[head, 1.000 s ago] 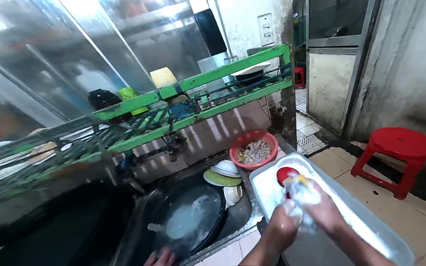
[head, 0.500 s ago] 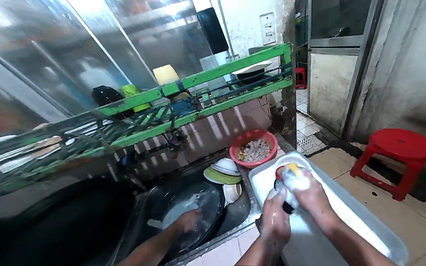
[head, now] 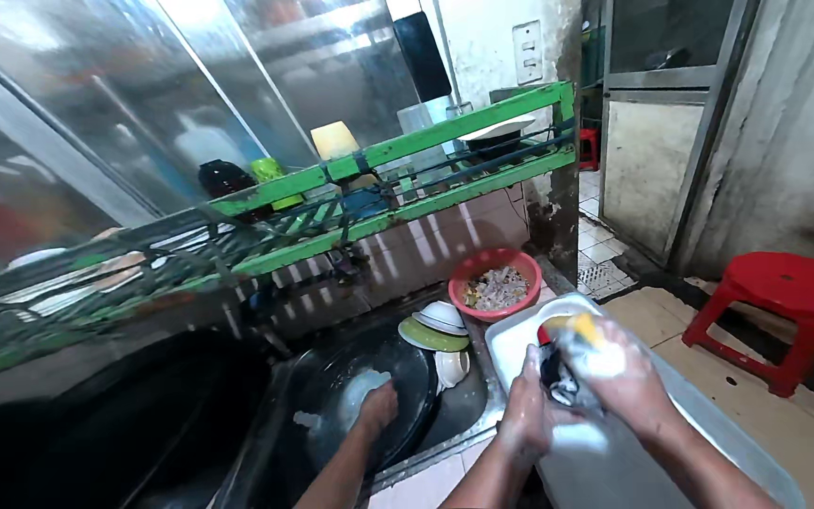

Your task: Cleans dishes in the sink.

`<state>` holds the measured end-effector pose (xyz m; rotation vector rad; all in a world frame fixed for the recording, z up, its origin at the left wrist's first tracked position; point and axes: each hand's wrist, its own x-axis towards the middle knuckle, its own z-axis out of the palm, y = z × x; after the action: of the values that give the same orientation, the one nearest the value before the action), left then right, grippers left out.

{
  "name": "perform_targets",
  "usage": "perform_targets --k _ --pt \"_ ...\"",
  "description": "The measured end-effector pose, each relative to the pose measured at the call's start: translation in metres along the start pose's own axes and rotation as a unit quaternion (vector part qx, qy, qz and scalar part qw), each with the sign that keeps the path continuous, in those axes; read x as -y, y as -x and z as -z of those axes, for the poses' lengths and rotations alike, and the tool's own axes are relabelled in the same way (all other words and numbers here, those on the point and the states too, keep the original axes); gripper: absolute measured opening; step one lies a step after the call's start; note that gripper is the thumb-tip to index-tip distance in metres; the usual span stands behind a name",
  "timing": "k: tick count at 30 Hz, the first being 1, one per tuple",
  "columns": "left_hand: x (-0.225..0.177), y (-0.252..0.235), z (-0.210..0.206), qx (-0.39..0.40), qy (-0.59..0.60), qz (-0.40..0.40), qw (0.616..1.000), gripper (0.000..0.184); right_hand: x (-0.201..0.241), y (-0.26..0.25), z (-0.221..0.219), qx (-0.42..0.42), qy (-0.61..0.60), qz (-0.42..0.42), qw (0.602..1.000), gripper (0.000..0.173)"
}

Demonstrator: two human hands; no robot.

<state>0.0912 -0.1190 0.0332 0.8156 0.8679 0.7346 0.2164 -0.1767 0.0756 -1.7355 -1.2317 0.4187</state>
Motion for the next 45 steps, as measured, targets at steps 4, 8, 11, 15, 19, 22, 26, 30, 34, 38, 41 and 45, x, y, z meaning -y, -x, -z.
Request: perform_targets --k 4,8,11,15,19,22,26,30,34,38,41,45 --pt "-0.013 -0.003 -0.001 0.006 0.137 0.059 0.989 0.051 -0.010 0.013 -0.008 0.041 -0.175 -0.067 0.981 0.056" --pt "-0.009 -0.008 0.010 0.020 -0.161 -0.171 0.972 0.044 -0.033 0.006 -0.002 0.080 -0.306 -0.246 0.916 0.042" --pt "0.013 -0.005 -0.001 0.052 -0.325 -0.357 0.874 0.039 -0.026 0.007 -0.007 0.091 -0.220 -0.291 0.927 0.036" --pt "0.004 -0.004 -0.012 0.017 -0.256 -0.210 0.944 0.040 -0.021 0.027 -0.024 0.062 -0.048 -0.027 0.997 0.039" --pt "-0.029 -0.015 -0.007 0.115 -0.169 0.052 0.977 0.035 -0.048 0.034 -0.030 -0.009 0.116 0.315 0.942 0.024" --pt "-0.020 -0.013 -0.010 0.119 -0.277 -0.097 0.949 0.046 -0.033 0.023 -0.017 0.070 -0.161 -0.081 0.981 0.039" --pt "-0.009 -0.017 -0.013 0.083 -0.309 -0.187 0.929 0.042 -0.023 0.017 -0.014 0.100 -0.085 -0.093 0.987 0.043" --pt "-0.027 -0.024 0.004 0.178 -0.163 0.026 0.970 0.028 -0.052 0.021 -0.012 0.093 0.170 0.382 0.904 0.019" --pt "-0.030 -0.019 -0.005 0.188 -0.055 0.075 0.978 0.030 -0.060 -0.004 -0.004 0.008 0.210 0.449 0.869 0.024" --pt "-0.028 -0.019 -0.024 0.044 -0.268 -0.183 0.945 0.034 -0.061 0.005 -0.048 -0.109 0.080 0.192 0.972 0.040" --pt "-0.022 -0.025 -0.010 0.034 -0.408 -0.345 0.845 0.030 -0.013 0.014 -0.050 0.003 -0.225 -0.147 0.963 0.035" --pt "-0.022 -0.034 0.028 -0.021 -0.341 -0.359 0.868 0.031 0.003 0.009 -0.030 0.098 -0.325 -0.298 0.892 0.027"
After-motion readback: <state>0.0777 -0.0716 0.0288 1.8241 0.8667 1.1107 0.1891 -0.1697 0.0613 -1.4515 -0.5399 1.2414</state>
